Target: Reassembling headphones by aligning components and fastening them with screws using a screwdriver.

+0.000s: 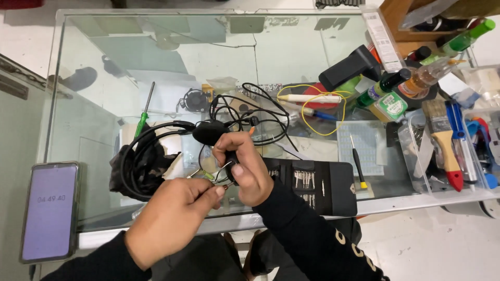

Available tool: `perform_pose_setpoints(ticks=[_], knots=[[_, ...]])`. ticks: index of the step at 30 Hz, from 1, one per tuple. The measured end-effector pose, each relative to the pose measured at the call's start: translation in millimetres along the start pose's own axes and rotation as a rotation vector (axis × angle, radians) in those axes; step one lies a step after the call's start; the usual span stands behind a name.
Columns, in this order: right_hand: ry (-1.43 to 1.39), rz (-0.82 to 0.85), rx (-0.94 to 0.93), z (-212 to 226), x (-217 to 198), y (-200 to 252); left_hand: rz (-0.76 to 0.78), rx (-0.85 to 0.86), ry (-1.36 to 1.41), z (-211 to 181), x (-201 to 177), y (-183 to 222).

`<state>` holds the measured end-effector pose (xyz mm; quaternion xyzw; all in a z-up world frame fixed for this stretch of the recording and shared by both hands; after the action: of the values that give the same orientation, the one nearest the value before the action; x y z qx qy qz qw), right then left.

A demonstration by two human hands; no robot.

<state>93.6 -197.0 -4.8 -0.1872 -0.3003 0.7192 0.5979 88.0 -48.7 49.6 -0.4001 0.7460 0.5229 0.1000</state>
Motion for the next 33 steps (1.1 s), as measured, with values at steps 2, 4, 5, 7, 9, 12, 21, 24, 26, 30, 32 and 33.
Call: perform_pose_setpoints(ticks=[2, 4, 5, 7, 9, 12, 21, 24, 26, 30, 32, 33], knots=[[-0.043, 0.044, -0.124, -2.1, 2.0, 2.4, 0.095, -0.146, 0.130, -1.2, -2.5, 8.3], [-0.071, 0.043, -0.147, -3.1, 4.3, 2.1, 0.042, -0.069, 0.072, 8.5, 1.2, 4.4], [-0.084, 0.039, -0.163, -3.7, 5.4, 2.3, 0.000, 0.018, 0.012, 12.5, 3.2, 2.6], [-0.132, -0.008, -0.107, -6.5, 8.5, 6.6, -0.064, 0.081, -0.058, 12.5, 0.0, 6.9], [-0.169, -0.061, -0.044, -6.7, 10.3, 10.0, -0.118, 0.149, -0.135, 12.8, 1.7, 12.7], [-0.193, -0.110, -0.006, -4.8, 9.2, 2.9, -0.218, 0.321, -0.250, 11.1, 4.4, 16.9], [-0.342, -0.213, 0.076, -8.9, 6.3, 1.1, -0.967, 0.995, -0.637, 7.9, 12.4, 36.5], [-0.362, -0.197, 0.070, -10.0, 5.0, 2.5, -1.054, 0.984, -0.701, 10.4, 19.6, 31.7], [-0.351, -0.138, 0.091, -10.2, 5.1, 3.5, -0.784, 0.906, -0.506, 16.3, 21.3, 21.2], [-0.273, -0.098, 0.029, -6.8, 4.4, 0.5, -0.440, 0.667, -0.325, 14.4, 16.1, 10.1], [-0.065, -0.024, -0.054, 0.5, 4.4, -1.8, -0.308, 0.411, -0.182, 13.9, 10.1, 6.9], [-0.066, -0.024, -0.056, 0.3, 5.2, -2.6, -0.310, 0.411, -0.183, 13.0, 9.9, 6.8]])
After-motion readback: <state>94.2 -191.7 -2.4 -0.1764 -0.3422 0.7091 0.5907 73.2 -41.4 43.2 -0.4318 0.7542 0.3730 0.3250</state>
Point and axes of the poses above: each hand's wrist, its own y-axis away from the middle knuckle, its own x-axis out of the palm, z = x × y, the point moved 3 cm from there along -y, towards the middle knuckle, and after that the axes turned 12 degrees about -x, right-handed, at the moved point
